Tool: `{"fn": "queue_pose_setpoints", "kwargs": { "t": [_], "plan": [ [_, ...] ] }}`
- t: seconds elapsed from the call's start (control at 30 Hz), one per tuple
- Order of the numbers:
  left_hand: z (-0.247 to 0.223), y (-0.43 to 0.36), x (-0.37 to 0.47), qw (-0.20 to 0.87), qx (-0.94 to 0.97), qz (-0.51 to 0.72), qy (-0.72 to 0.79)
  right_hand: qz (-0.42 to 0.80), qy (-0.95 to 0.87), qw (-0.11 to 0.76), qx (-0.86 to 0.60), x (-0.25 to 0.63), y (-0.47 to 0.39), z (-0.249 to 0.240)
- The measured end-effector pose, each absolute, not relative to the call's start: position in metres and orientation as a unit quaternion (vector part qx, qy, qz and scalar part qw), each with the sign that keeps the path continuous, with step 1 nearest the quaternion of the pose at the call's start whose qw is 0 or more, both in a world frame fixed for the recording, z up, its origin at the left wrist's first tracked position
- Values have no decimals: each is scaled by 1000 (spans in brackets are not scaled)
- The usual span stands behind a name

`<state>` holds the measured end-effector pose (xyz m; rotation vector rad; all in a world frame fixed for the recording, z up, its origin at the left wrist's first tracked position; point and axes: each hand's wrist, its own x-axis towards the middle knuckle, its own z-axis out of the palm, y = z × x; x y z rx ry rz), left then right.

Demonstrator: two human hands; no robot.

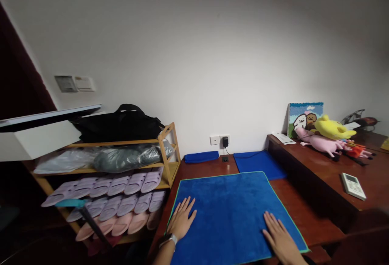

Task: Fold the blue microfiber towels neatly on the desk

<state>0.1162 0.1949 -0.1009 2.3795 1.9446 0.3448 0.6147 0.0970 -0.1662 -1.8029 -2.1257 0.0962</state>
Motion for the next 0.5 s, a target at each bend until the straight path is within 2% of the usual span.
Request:
{"fn": "queue_pose_setpoints", "kwargs": {
  "t": [0.17,0.37,0.5],
  "plan": [
    [-100,196,116,7,774,133,619,3,-703,151,-695,717,98,-173],
    [-97,179,113,-110,798,225,548,-13,-692,206,-692,721,102,-194],
    [-96,139,112,-124,844,187,487,-37,-706,228,-670,723,105,-205]
  ]
}}
